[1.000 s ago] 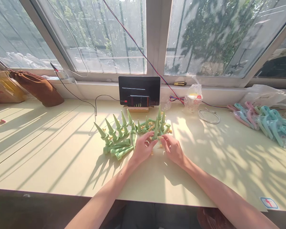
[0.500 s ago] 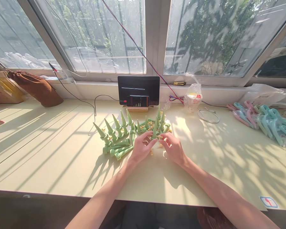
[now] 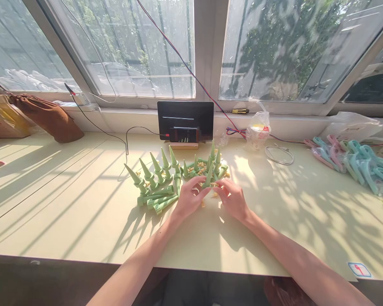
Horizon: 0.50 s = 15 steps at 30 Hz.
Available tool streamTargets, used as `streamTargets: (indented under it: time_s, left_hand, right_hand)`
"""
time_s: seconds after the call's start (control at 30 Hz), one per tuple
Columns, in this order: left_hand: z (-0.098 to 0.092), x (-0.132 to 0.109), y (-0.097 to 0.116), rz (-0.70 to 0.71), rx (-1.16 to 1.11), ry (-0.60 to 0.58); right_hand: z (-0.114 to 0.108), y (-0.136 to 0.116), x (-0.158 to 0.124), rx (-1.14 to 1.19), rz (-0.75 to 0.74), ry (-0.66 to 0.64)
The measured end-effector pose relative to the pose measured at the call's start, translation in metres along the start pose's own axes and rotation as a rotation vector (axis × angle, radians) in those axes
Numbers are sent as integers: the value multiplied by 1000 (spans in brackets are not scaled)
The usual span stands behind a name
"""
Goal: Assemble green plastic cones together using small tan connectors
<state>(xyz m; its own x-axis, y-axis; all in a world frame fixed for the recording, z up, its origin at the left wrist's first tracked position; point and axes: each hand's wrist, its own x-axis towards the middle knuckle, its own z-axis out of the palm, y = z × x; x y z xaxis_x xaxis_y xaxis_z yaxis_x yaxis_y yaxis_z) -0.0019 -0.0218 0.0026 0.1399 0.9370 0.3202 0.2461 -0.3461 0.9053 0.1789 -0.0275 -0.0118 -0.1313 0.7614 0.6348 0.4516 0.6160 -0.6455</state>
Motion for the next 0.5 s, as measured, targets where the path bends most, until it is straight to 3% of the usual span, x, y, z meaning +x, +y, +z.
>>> streamTargets:
  time_s: [0.5]
  left_hand:
    - [0,-1,2,51,58,-72]
  right_hand:
    - [0,4,-1,-57,37,-25]
